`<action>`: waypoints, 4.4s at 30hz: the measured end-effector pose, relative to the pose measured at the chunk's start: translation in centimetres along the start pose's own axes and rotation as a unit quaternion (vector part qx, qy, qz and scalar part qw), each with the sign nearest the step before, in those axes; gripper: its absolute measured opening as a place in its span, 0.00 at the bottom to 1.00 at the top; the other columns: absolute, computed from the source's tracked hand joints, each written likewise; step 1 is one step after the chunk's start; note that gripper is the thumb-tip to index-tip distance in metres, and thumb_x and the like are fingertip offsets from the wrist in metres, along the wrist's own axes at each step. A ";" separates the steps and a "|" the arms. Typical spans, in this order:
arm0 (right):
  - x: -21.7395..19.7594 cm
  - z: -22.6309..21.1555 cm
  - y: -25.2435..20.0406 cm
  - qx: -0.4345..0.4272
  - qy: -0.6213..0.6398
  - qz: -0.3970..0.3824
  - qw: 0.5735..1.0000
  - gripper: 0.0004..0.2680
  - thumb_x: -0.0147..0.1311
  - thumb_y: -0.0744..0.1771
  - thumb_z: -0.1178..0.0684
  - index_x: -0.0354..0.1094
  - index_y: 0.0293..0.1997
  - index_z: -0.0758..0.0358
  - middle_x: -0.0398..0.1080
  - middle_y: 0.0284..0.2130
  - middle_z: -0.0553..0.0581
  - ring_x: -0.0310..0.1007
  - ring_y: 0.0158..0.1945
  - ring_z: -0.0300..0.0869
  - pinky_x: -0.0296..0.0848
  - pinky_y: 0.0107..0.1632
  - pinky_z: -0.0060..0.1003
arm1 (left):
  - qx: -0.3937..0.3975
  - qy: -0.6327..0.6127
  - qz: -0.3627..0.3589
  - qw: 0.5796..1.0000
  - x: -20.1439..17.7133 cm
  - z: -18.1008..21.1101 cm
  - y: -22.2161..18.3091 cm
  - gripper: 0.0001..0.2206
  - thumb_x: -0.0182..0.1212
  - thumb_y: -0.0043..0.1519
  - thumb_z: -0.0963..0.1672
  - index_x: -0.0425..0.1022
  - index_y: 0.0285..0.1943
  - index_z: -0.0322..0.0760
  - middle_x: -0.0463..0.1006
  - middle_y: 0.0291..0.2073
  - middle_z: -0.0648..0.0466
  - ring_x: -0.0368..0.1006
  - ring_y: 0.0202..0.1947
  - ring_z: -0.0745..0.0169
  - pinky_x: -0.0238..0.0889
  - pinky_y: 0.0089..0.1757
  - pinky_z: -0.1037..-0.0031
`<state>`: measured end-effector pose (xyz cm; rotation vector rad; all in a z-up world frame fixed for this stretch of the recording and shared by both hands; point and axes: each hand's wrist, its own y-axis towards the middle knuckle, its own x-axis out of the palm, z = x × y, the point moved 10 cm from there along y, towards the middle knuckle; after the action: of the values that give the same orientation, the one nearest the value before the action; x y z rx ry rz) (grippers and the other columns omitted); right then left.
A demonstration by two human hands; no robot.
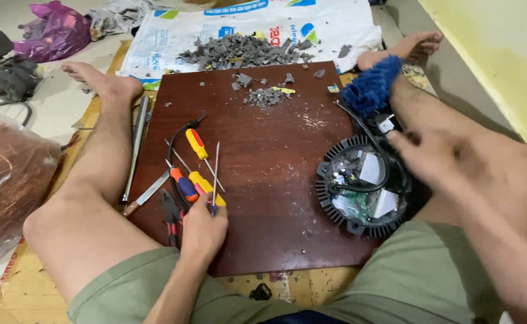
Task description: A person sitting on the floor uses a screwdriver and pliers to pry open and disassemble a circular electronic device on a wooden board.
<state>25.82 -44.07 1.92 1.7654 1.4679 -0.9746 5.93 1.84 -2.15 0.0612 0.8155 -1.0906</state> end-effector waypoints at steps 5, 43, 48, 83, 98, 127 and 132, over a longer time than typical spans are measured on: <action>0.9 -4.3 -5.4 -0.010 -0.042 -0.079 0.996 0.37 0.52 0.62 0.24 0.56 0.74 0.60 0.58 0.70 0.69 0.54 0.74 0.61 0.56 0.71 0.59 | -0.026 -0.012 -0.114 0.993 2.2 3.5 -6.5 0.25 0.56 0.69 0.44 0.64 0.77 0.50 0.84 0.54 0.52 0.64 0.18 0.70 0.65 0.23 0.78; 7.6 -15.7 -6.0 -0.099 -0.224 -0.225 0.943 0.24 0.32 0.71 0.27 0.77 0.53 0.47 0.78 0.49 0.66 0.76 0.54 0.64 0.74 0.53 0.58 | 0.169 0.096 -0.117 0.974 7.2 5.8 -7.7 0.19 0.51 0.67 0.46 0.76 0.68 0.51 0.82 0.51 0.43 0.77 0.50 0.33 0.67 0.51 0.45; 7.9 -16.0 -5.8 -0.116 -0.238 -0.222 0.939 0.25 0.32 0.71 0.27 0.77 0.53 0.51 0.79 0.48 0.66 0.77 0.54 0.64 0.74 0.53 0.59 | 0.295 0.328 -0.122 0.889 9.9 4.9 -8.1 0.34 0.47 0.61 0.36 0.53 0.81 0.44 0.67 0.55 0.39 0.77 0.31 0.21 0.71 0.30 0.35; 6.7 -14.3 -5.0 -0.149 -0.181 -0.150 0.960 0.26 0.33 0.71 0.25 0.77 0.36 0.53 0.82 0.38 0.65 0.81 0.50 0.65 0.76 0.53 0.59 | 0.260 0.244 -0.127 0.926 8.0 5.8 1.1 0.24 0.39 0.72 0.56 0.78 0.43 0.40 0.85 0.37 0.38 0.83 0.45 0.32 0.76 0.48 0.47; 3.4 -13.2 -7.0 -0.229 -0.078 0.001 0.970 0.24 0.45 0.69 0.28 0.64 0.55 0.64 0.68 0.52 0.62 0.70 0.51 0.54 0.71 0.49 0.53 | 0.052 0.087 -0.170 0.980 4.8 2.8 -5.6 0.23 0.47 0.72 0.57 0.69 0.34 0.39 0.73 0.25 0.50 0.66 0.27 0.56 0.58 0.35 0.64; 0.4 -20.1 -7.1 -0.180 0.044 -0.081 0.979 0.32 0.57 0.68 0.38 0.46 0.78 0.63 0.57 0.72 0.68 0.57 0.73 0.59 0.58 0.70 0.60 | 0.036 0.090 -0.152 0.984 4.2 2.6 -5.7 0.18 0.47 0.71 0.53 0.79 0.45 0.41 0.83 0.37 0.45 0.75 0.40 0.41 0.63 0.44 0.58; 7.4 -14.9 -8.9 -0.086 -0.303 -0.289 0.904 0.49 0.49 0.55 0.11 0.31 0.82 0.37 0.35 0.81 0.58 0.32 0.83 0.61 0.27 0.78 0.73 | 0.135 0.092 -0.145 0.976 2.1 4.9 -8.0 0.11 0.49 0.71 0.50 0.74 0.45 0.44 0.84 0.37 0.53 0.75 0.35 0.50 0.62 0.40 0.59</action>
<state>19.92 -26.23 3.28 0.7701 1.5987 -1.4678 2.65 -5.73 2.73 0.2823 0.8530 -1.4843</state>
